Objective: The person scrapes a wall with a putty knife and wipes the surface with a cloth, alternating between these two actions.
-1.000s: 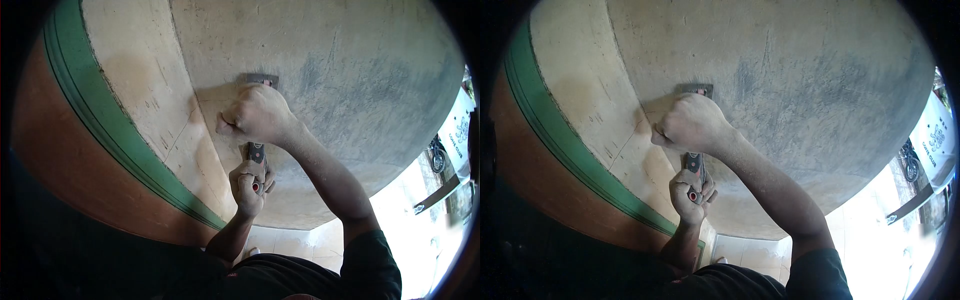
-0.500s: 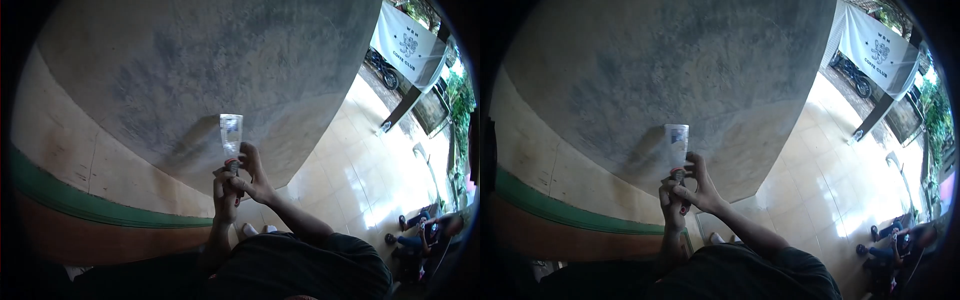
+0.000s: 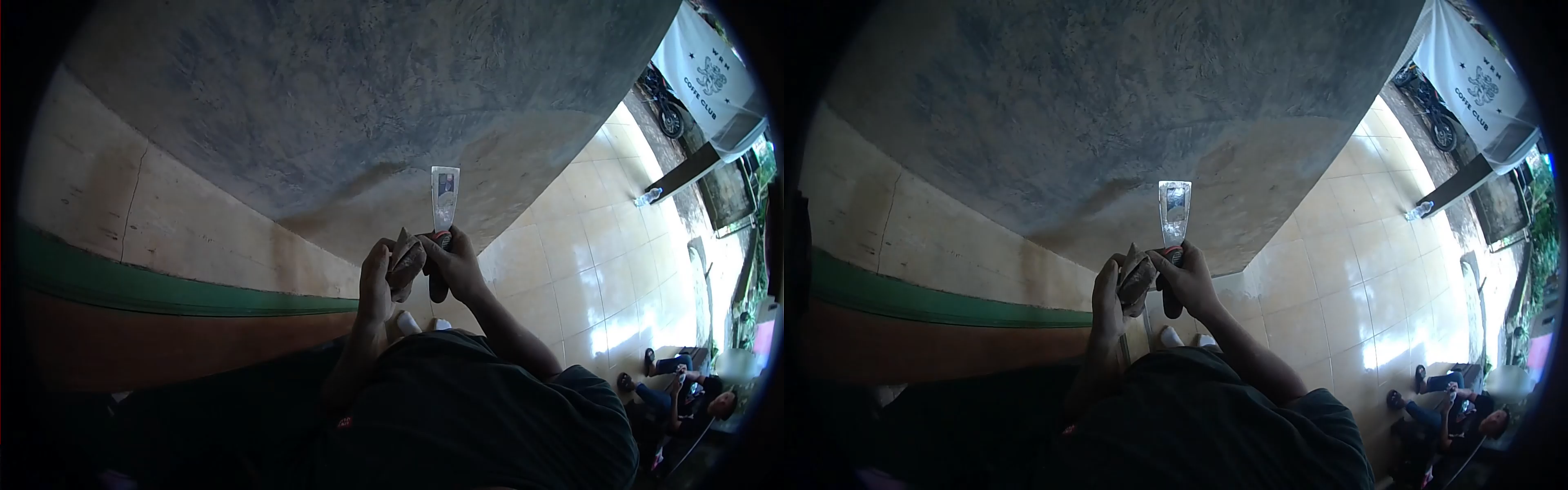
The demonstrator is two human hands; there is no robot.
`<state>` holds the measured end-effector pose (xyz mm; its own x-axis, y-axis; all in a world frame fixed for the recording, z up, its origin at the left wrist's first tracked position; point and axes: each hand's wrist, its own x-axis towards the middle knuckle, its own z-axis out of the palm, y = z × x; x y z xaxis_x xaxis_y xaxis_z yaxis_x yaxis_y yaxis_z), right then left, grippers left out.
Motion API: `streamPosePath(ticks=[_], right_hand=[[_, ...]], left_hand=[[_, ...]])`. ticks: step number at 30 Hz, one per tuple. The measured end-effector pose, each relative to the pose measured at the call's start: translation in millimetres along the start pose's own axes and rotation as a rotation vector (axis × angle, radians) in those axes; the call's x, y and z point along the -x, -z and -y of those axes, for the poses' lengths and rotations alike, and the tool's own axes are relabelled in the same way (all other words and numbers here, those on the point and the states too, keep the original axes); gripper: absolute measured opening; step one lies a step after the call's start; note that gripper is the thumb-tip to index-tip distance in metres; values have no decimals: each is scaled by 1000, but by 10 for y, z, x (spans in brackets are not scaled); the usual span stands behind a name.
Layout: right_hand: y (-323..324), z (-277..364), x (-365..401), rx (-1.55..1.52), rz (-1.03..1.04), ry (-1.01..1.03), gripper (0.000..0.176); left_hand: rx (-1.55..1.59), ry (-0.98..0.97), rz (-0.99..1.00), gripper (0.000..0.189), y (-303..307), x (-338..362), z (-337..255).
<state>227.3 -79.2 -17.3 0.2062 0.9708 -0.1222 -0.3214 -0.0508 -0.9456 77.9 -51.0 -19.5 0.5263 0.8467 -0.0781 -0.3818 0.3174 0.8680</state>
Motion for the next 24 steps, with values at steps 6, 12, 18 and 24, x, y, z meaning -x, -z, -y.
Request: streamPosePath(ticks=[6, 12, 18, 24], right_hand=[[-83, 106, -26, -29, 131, -25, 33], [-160, 304, -66, 189, 252, -44, 35], [-289, 395, -92, 309, 302, -30, 31], [186, 64, -332, 479, 381, -101, 24]], left_hand=[[12, -188, 7, 38, 43, 49, -74], [-325, -48, -162, 28, 105, 182, -341], [-413, -96, -237, 31, 213, 292, -645], [-545, -886, -1001, 31, 34, 199, -1365]])
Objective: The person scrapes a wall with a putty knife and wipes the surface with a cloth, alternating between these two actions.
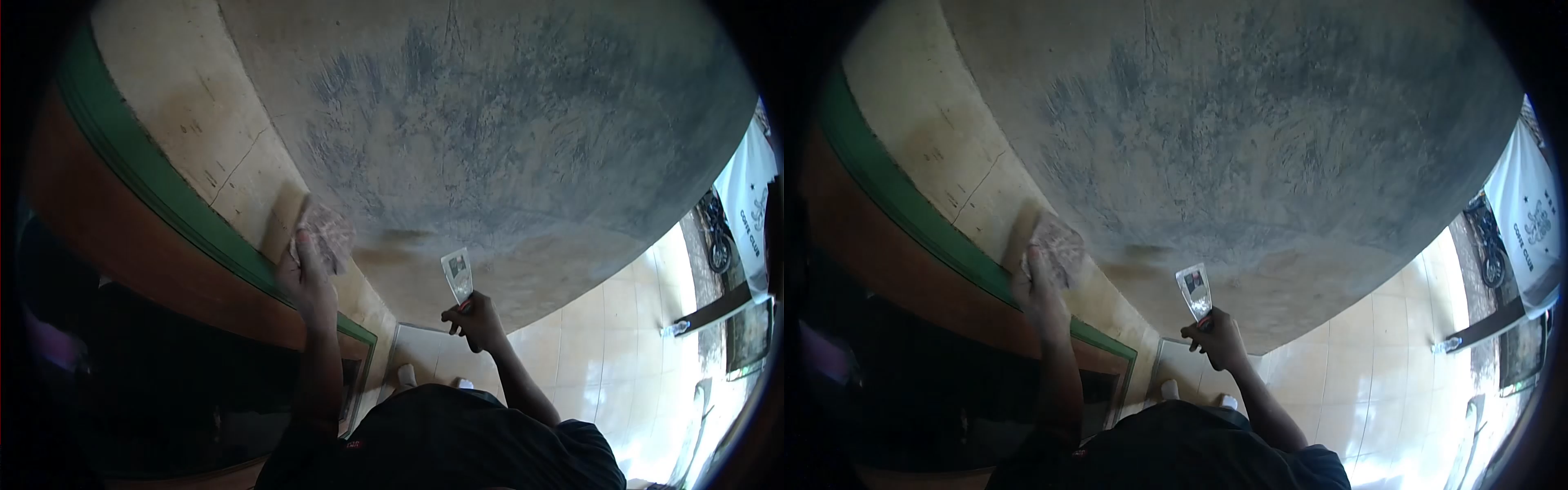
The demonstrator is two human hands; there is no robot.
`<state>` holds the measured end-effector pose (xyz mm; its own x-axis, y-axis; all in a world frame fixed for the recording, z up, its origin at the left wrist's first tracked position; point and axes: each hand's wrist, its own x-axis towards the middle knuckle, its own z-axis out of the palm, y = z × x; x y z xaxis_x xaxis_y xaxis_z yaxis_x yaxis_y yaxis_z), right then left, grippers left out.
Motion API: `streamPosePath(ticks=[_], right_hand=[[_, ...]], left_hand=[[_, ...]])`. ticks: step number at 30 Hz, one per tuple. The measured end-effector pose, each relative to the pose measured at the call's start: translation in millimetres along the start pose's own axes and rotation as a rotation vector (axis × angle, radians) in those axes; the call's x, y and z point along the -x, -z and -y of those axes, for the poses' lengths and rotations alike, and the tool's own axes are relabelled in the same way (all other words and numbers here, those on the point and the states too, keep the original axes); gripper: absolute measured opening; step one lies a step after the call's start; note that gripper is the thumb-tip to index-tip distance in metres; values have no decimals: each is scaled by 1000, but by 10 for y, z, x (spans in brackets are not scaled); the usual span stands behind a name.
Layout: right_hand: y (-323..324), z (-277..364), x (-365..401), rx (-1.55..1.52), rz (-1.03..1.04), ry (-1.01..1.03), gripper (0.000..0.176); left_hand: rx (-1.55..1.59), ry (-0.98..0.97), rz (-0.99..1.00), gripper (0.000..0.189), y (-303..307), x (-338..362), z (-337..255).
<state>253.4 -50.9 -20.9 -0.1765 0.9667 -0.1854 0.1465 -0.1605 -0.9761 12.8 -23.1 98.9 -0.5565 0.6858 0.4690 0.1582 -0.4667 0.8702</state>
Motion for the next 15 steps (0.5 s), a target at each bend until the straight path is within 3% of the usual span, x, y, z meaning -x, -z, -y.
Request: streamPosePath(ticks=[2, 4, 8, 10, 12, 13, 15], right_hand=[[121, -255, -3, 73, 70, -40, 23], [223, -479, 56, 94, 152, -77, 24], [459, -967, 154, 133, 226, -158, 25], [568, -1309, 167, 127, 194, -231, 27], [712, -1595, 211, 135, 192, -279, 28], [774, -1723, 224, 145, 197, -304, 28], [885, -1946, 273, 171, 189, -331, 28]], left_hand=[[-92, -294, -240, 28, -298, -241, -304], [-210, -596, -307, 27, -498, -624, -312], [-135, -590, -211, 36, -1010, -984, -600], [-261, -186, -57, 44, -1411, -834, -653], [-294, -933, -129, 46, -1892, -586, -389], [-327, -914, 22, 45, -1993, -293, -245], [-618, -1167, 81, 47, -1903, -301, 174]])
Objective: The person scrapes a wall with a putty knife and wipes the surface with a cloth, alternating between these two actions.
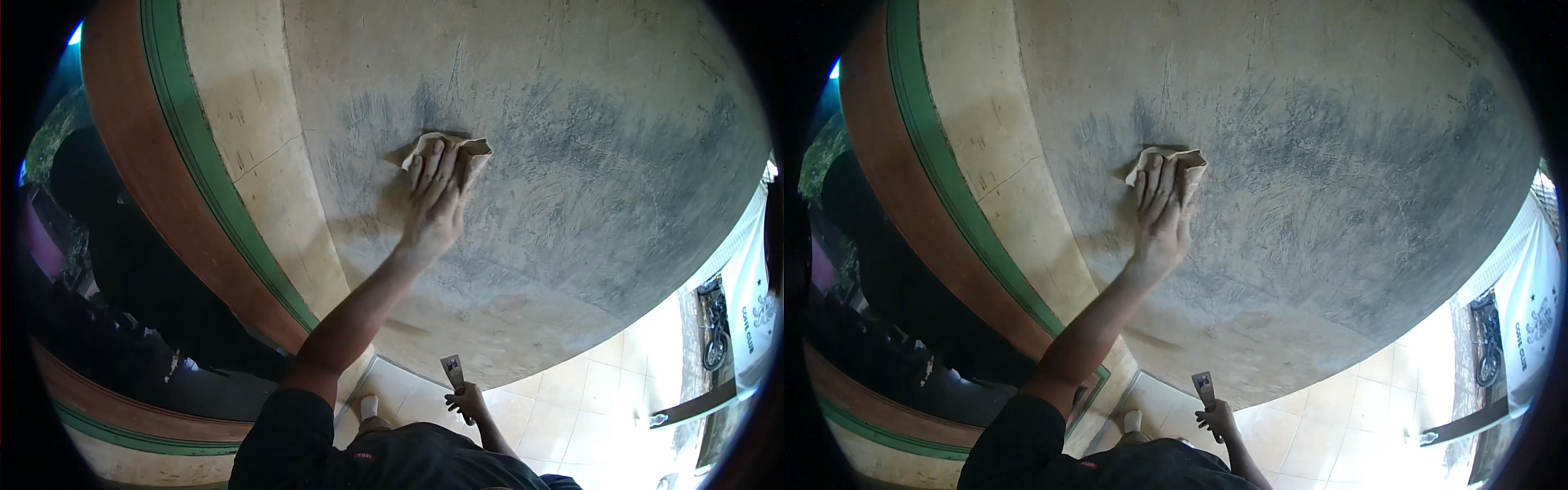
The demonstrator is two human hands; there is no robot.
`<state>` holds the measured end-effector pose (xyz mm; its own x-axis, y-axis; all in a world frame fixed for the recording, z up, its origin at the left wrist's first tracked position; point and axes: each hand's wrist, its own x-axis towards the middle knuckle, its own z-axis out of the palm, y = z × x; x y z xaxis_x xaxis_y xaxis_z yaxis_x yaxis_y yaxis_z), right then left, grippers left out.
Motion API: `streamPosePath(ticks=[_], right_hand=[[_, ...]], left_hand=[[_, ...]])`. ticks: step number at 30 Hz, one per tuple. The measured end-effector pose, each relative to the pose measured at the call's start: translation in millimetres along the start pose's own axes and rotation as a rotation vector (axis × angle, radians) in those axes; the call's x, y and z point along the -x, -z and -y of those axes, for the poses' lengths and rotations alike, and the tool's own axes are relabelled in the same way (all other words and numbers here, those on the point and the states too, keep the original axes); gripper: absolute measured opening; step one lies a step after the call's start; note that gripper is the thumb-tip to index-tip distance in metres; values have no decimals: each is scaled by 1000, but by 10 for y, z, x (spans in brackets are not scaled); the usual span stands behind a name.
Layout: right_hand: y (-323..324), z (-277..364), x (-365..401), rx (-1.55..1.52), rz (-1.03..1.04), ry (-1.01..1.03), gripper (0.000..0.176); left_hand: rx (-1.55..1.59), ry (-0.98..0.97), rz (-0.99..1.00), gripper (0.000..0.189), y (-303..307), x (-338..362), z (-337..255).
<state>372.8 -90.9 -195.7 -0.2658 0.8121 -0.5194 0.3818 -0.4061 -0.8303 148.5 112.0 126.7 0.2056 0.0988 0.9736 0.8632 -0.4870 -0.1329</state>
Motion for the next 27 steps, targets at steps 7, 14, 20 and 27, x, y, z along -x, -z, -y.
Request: streamPosePath(ticks=[7, 14, 20, 27], right_hand=[[389, -785, 115, -19, -72, -145, 26], [383, -1117, 177, 95, -152, -159, 26], [345, -1441, 322, -142, -218, -207, 28], [168, -1190, 464, -187, -272, -151, 37]], left_hand=[[86, 711, -79, 47, 212, -538, 520], [-29, -124, -41, 35, -37, 65, -344], [123, 592, -113, 41, 263, -587, 208], [354, -8, 446, 45, 279, 671, -1168]])
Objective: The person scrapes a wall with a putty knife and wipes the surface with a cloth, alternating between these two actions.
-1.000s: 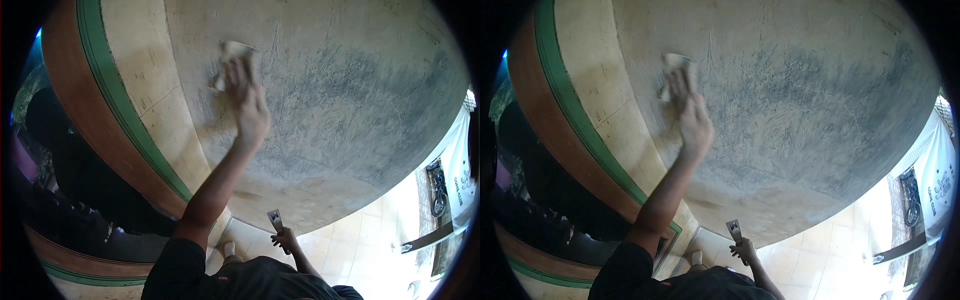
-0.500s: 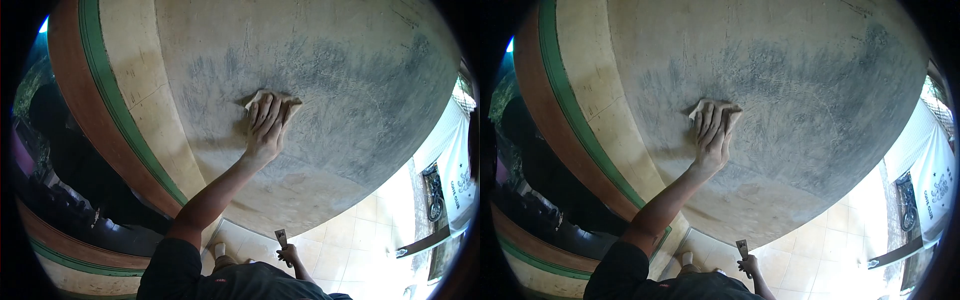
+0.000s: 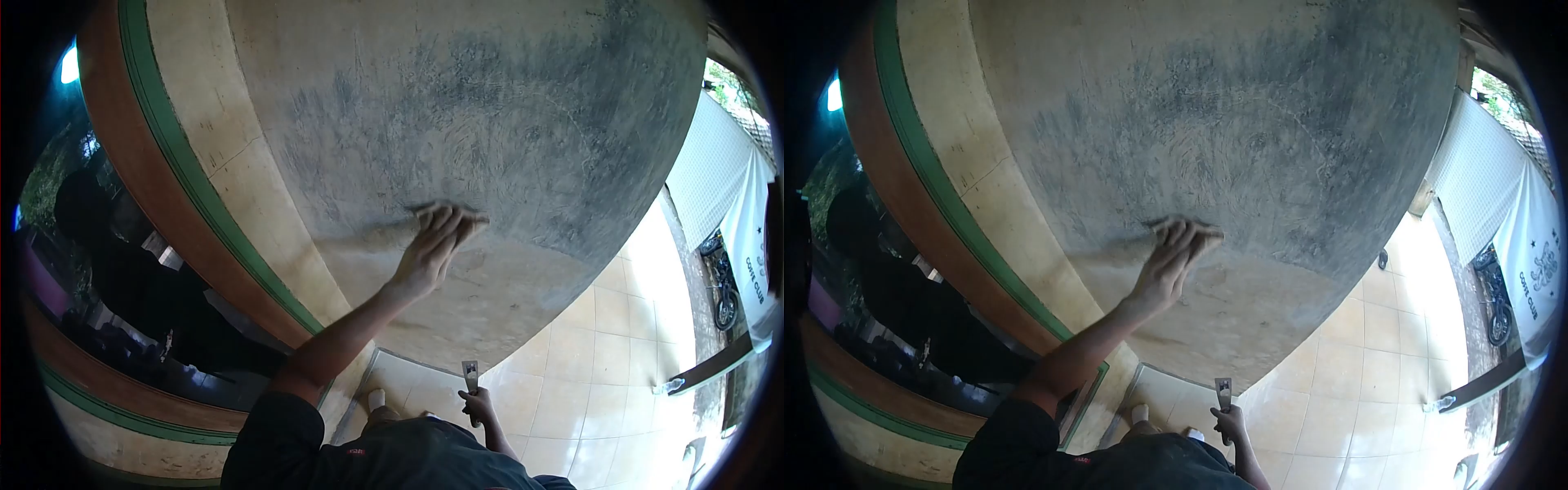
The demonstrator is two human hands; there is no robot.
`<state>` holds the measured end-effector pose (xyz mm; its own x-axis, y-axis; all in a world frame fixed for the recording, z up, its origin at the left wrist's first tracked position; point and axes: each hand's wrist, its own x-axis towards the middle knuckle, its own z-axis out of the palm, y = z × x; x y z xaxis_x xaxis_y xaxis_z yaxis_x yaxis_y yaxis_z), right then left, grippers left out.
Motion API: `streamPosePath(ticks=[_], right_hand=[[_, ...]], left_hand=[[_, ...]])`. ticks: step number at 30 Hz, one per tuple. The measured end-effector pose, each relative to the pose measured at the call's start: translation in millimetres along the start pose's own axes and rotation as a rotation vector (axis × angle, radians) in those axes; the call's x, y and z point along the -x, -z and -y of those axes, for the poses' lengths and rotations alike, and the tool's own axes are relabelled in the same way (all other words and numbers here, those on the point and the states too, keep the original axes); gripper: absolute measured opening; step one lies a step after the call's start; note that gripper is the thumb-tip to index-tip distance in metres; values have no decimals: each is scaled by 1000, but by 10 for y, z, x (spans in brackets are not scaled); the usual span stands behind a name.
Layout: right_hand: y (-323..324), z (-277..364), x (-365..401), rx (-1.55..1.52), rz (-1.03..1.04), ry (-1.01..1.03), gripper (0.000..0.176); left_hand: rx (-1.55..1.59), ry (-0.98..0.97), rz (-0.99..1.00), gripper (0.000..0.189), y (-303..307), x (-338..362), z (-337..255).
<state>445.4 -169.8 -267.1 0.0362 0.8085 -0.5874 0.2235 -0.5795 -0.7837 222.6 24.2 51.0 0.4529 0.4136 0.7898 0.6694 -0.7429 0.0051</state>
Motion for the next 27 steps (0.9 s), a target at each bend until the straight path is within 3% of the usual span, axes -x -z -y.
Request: streamPosePath(ticks=[1, 3, 5, 8, 11, 13, 15, 16, 17, 19, 20, 25, 27], right_hand=[[-5, 49, 25, -10, 3, 2, 37], [-51, 130, 48, -151, -34, 107, 37], [-31, 292, 155, -229, 61, 177, 32], [-90, 573, 349, -387, 85, 236, 32], [-241, 960, 590, -474, 124, 653, 31], [-277, 1286, 871, -523, 276, 454, 33], [-556, 1422, 861, -549, 195, 643, 38], [-681, 1511, 886, -601, 204, 645, 38], [-764, 1567, 907, -651, 211, 647, 39], [-906, 1639, 888, -652, 239, 630, 35], [-971, 1673, 887, -607, 221, 630, 36], [-1077, 2191, 1153, -630, 255, 519, 36], [-1067, 2391, 1152, -508, 427, 487, 32]], left_hand=[[82, 17, 121, 44, -20, 261, -119], [486, 404, 86, 41, -205, 915, -341], [641, 808, 114, 38, -267, 1502, -533], [641, 959, 191, 34, -280, 2217, -785], [841, 1090, 194, 32, -238, 2478, -1097], [949, 1174, 186, 31, -62, 2358, -1292], [1438, 1377, 238, 35, 91, 2173, -1368], [1597, 1552, 330, 41, 33, 2324, -1327], [1599, 1550, 318, 41, -34, 2458, -1322], [1497, 1215, 156, 32, 126, 2216, -1377], [1341, 1202, 192, 21, 232, 2063, -1368], [1354, 1304, 135, 15, 513, 1970, -1164], [1477, 1361, 115, 14, 699, 1847, -1053]])
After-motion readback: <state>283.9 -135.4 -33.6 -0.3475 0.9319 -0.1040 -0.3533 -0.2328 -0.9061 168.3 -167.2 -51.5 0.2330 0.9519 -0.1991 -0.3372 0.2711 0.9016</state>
